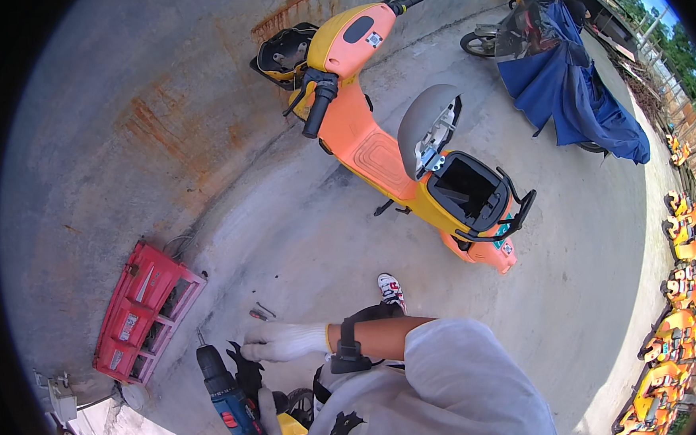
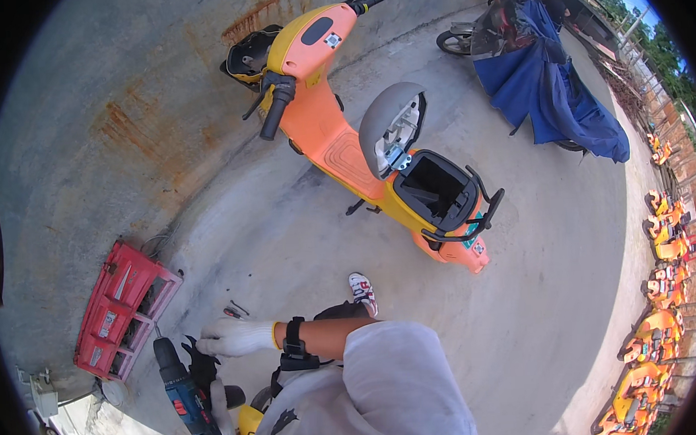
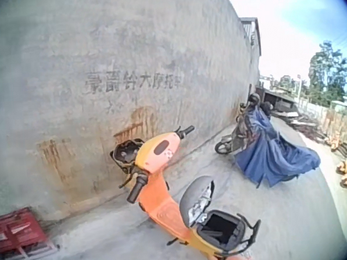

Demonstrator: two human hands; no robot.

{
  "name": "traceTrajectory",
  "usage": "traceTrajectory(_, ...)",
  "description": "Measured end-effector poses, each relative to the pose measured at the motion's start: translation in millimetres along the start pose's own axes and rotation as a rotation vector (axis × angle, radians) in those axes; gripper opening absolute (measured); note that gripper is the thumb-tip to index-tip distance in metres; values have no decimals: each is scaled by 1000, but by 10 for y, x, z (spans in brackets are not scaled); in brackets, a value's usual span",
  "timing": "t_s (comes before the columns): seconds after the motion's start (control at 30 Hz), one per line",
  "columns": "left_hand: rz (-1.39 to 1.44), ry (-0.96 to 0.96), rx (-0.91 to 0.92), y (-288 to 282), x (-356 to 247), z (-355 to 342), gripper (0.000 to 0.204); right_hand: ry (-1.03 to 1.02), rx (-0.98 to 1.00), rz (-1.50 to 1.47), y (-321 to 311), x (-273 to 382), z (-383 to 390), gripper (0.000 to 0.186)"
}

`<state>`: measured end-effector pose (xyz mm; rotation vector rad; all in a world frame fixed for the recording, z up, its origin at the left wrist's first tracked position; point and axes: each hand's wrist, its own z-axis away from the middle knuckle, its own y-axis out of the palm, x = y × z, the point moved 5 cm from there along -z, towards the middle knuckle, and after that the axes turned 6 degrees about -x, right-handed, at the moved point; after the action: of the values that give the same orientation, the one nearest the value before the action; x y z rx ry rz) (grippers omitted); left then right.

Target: Remove the front panel of an electric scooter using an electric drill.

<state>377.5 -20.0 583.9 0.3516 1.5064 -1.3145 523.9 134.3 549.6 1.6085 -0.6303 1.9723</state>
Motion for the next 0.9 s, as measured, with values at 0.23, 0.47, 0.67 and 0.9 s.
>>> traceTrajectory(0.23,49,152,-23,746,-1003,39,44,-74,-86,-158,-735,-239,492,49)
traceTrajectory(0.47,555,-125,165,1653,-1184,-43,50,-190,-258,132,-1781,-163,1261,50)
traceTrajectory(0.67,604,-191,260,2057,-1412,-153,50,-325,-326,22,-2195,-265,1527,41)
traceTrajectory(0.9,714,-290,343,2246,-1405,-323,49,-290,-242,-157,-2505,-339,1745,44)
